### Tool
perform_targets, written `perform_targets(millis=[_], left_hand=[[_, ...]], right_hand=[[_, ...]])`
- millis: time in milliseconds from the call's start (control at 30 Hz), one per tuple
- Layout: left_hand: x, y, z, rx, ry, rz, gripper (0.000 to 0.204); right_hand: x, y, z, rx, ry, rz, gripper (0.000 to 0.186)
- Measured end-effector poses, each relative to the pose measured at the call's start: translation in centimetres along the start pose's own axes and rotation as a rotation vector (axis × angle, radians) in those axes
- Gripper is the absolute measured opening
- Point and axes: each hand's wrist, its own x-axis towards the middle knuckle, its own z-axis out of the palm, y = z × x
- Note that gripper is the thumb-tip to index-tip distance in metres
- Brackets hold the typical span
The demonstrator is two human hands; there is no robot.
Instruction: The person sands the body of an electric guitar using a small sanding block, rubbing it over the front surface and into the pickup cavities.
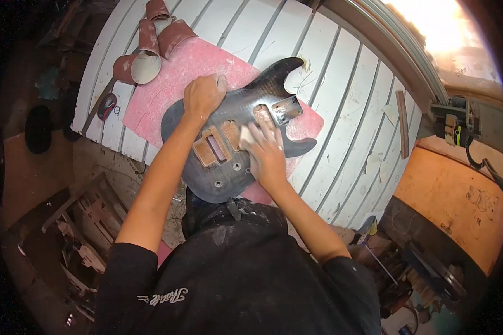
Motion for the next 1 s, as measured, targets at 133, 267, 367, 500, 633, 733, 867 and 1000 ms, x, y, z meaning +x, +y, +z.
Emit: perform_targets(millis=[133, 267, 367, 500, 633, 733, 867, 1000], left_hand=[[-0.2, 0.7, -0.3, 0.010, 0.017, -0.023, 0.049], [-0.6, 0.1, -0.1, -0.030, 0.040, -0.029, 0.051], [-0.2, 0.1, -0.2, -0.017, 0.002, -0.024, 0.052], [-0.3, 0.6, -0.7, -0.034, -0.012, -0.024, 0.051], [-0.9, 0.8, -0.8, -0.014, 0.018, -0.045, 0.048], [-0.5, 0.9, -0.8, -0.014, 0.052, -0.050, 0.047], [-0.4, 0.8, -0.8, -0.020, 0.022, -0.038, 0.049], [-0.5, 1.0, -0.5, 0.000, 0.031, -0.042, 0.048]], right_hand=[[7.0, -0.6, 1.8, 0.012, 0.051, 0.008, 0.022], [2.0, 0.0, -0.1, 0.021, -0.060, -0.017, 0.025], [-2.2, -0.3, -1.0, 0.011, -0.040, 0.008, 0.022], [3.4, -0.4, 0.9, 0.010, 0.038, 0.048, 0.020], [6.5, -0.8, 1.3, 0.012, 0.087, 0.096, 0.014], [0.0, -0.4, 0.1, 0.031, 0.060, 0.110, 0.011], [-1.6, -0.6, -0.1, 0.011, 0.060, 0.147, 0.018], [6.0, 0.4, 1.5, -0.008, 0.162, 0.116, 0.018]])
